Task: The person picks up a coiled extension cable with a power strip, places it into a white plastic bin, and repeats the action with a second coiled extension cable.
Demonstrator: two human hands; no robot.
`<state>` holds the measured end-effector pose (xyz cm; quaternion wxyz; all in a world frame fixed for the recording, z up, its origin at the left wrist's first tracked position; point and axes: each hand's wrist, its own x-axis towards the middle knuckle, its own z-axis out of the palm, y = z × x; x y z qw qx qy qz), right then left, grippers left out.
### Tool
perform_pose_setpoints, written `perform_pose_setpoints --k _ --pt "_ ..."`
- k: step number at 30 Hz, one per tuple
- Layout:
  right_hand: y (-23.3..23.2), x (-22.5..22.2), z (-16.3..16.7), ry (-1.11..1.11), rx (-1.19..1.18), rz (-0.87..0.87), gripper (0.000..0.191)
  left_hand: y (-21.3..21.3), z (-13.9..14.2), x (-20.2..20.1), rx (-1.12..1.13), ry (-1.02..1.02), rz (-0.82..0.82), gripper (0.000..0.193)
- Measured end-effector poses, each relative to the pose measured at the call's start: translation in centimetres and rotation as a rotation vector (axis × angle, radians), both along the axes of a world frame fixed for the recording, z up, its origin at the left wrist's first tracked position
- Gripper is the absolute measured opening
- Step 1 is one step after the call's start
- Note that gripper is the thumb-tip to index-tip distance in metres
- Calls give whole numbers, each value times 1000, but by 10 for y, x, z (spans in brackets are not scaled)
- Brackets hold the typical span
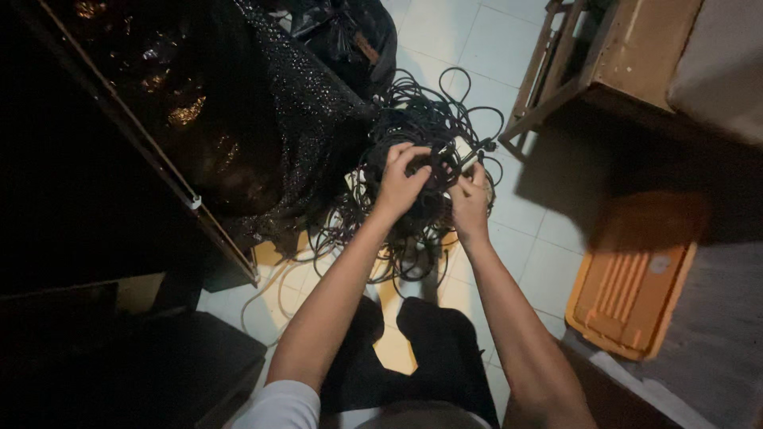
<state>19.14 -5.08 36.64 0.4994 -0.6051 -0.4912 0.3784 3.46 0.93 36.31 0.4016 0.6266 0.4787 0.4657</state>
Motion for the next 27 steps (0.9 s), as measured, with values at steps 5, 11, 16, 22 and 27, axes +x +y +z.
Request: perform_pose_setpoints --k 5,11,16,22,27 --pt "-16 1 35 47 -59 19 28 -11 22 -18 -200 -145 -71 28" --pt "-35 -12 71 51 -86 48 32 -74 19 -56 -609 -478 371 32" --pt "-39 -28 118 67 -48 32 33 -157 29 -53 -1312 -89 401 31" --pt "-45 -36 189 48 -5 8 33 -135 68 -21 -911 -993 264 39" --pt "-49 -40 251 59 105 22 31 -95 119 -49 -1027 -1482 52 61"
